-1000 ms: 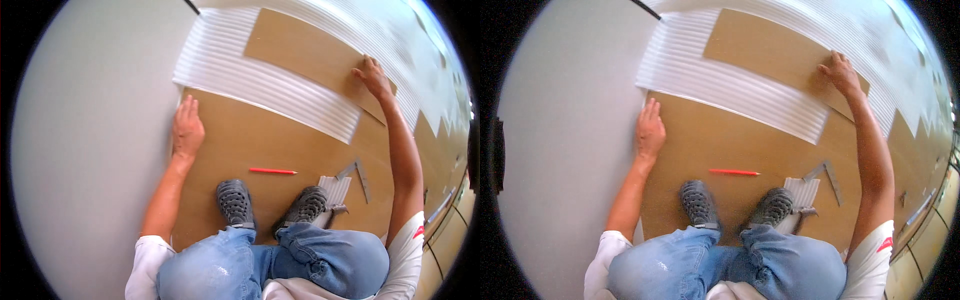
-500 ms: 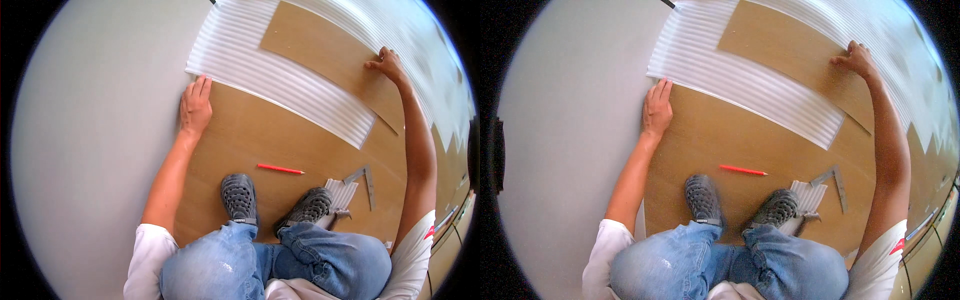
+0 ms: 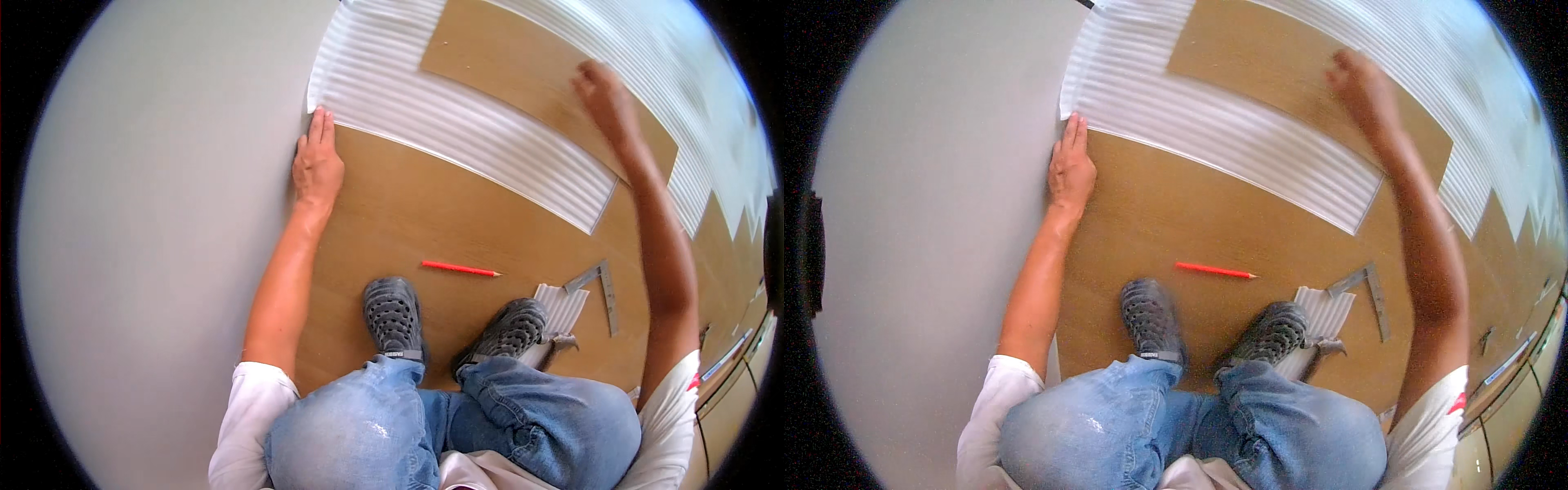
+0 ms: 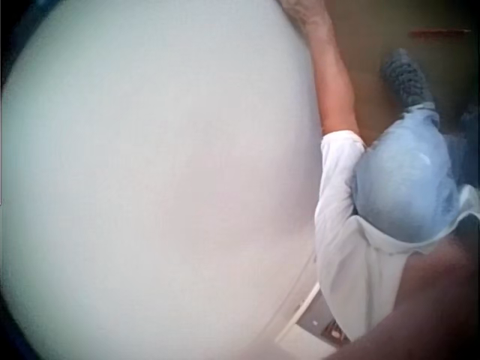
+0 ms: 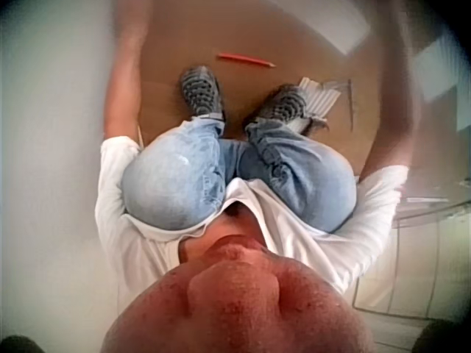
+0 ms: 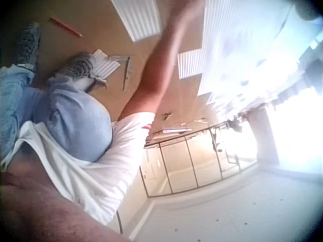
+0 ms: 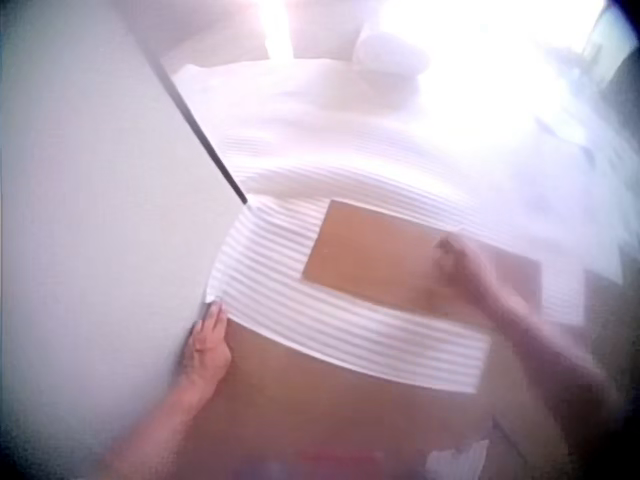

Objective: The person marks flooring planks with a pencil and L-square, uses a hammer to tap pieces into place, and measures around a wall corner before taking a plank to a table saw to mark it for a custom cut.

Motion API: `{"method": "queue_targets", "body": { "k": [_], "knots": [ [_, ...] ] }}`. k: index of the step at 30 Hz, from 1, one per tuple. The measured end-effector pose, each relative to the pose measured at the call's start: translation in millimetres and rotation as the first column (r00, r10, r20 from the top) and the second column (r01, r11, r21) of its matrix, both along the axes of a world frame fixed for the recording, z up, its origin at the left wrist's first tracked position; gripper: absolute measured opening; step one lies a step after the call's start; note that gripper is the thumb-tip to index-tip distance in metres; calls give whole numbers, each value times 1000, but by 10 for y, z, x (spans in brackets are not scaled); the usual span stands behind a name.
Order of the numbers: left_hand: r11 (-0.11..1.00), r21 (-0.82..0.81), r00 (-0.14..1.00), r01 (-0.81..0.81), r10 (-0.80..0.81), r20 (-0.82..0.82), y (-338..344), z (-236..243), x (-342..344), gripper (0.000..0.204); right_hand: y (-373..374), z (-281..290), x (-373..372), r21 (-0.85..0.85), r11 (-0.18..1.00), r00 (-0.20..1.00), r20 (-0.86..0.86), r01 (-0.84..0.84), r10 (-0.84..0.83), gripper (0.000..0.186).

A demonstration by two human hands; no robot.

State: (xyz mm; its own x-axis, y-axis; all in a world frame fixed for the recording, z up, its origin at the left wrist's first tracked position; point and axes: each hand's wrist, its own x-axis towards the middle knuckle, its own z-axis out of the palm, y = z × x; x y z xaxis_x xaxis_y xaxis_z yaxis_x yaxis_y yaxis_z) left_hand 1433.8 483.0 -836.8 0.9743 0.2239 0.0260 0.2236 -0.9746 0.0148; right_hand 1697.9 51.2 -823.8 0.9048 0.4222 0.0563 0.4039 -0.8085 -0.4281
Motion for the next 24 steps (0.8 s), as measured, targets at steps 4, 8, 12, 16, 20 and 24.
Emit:
{"method": "queue_targets", "body": {
  "k": [4,8,12,16,20,24],
  "knots": [
    [1000,9,998,-16,17,-54,61,8,-32,59,929,109,-1715,120,964,961,-115,-236,250,15],
    [999,-49,999,21,-23,-45,72,-13,-21,58,1147,115,-2278,4,985,985,-39,-170,170,27],
    [996,-93,990,-3,-10,-141,39,103,41,57,1241,8,-2426,-36,998,998,25,-58,59,37],
    [998,-32,990,51,-54,-127,122,118,25,56,1423,-12,-2562,-6,999,997,73,33,-33,32],
    [998,-49,972,34,-45,-231,96,260,130,51,1472,77,-2341,-186,981,997,-52,48,-58,21],
    [993,-82,968,85,-102,-231,165,342,202,46,1475,2,-2186,-243,969,978,-189,36,-83,20]
  ]
}}
